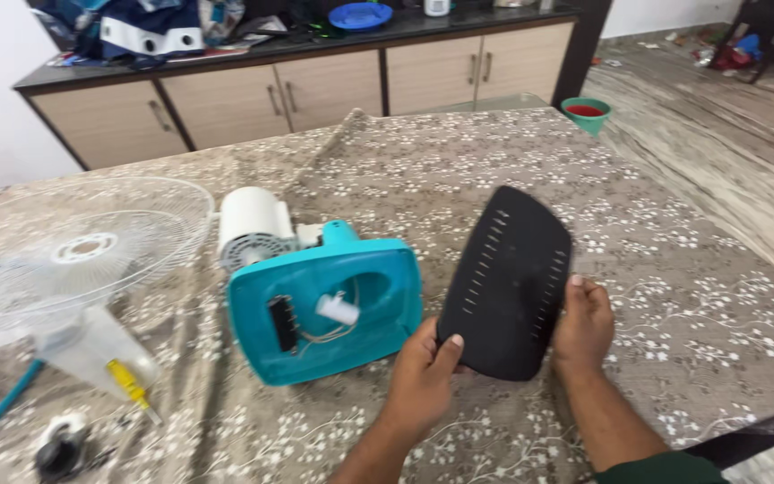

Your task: The person uses a yellow screwdriver to tighten screws on the back of a teal fan housing, connects wires to a white socket, and secures a black rubber mat over the housing. The fan blades and motor are visible on the table but not handled.

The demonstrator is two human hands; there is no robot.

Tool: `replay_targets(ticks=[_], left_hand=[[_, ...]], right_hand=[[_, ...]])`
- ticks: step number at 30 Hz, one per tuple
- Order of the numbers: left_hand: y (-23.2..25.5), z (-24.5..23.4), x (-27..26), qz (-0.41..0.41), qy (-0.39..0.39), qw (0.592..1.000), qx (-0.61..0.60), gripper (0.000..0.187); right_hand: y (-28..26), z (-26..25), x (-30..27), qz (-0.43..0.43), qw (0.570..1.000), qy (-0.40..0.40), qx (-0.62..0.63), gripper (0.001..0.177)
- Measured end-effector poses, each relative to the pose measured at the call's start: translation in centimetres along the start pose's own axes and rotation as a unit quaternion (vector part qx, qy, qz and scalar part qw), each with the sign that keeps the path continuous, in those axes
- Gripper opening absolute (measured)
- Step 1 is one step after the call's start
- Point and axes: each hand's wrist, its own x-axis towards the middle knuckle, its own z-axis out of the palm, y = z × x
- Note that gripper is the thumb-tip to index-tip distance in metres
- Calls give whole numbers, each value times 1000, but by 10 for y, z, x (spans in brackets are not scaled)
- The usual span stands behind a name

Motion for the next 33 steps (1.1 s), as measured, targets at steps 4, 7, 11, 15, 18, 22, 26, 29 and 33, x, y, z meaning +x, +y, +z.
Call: replay_targets(ticks=[4, 7, 11, 15, 18, 22, 26, 29, 33], left_hand=[[20, -18, -35, 11, -10, 999, -38, 25], [36, -26, -60, 5, 8, 998, -65, 29], [52, -38, -80, -14, 25, 994, -104, 34], [54, -42, -86, -50, 97, 970, -219, 40], [42, -43, -91, -42, 111, 961, -252, 45], [31, -59, -100, 17, 98, 987, -129, 37], [39, -77, -105, -19, 144, 986, -85, 33], [53, -90, -110, -14, 197, 974, -110, 43], [75, -122, -117, 50, 159, 986, -12, 32]], right_hand=[[13, -11, -4, 48, 988, -110, 96, 35], [5, -9, -6, 26, 978, -174, 108, 47], [-23, 7, -39, 63, 942, -239, 226, 51], [-54, 39, -94, 243, 889, -215, 324, 48], [-65, 53, -137, 271, 831, -316, 369, 31], [-69, 65, -155, 274, 811, -339, 391, 22], [-71, 62, -143, 281, 820, -358, 346, 34], [-72, 53, -135, 318, 816, -381, 297, 50], [-72, 47, -119, 331, 664, -470, 478, 65]])
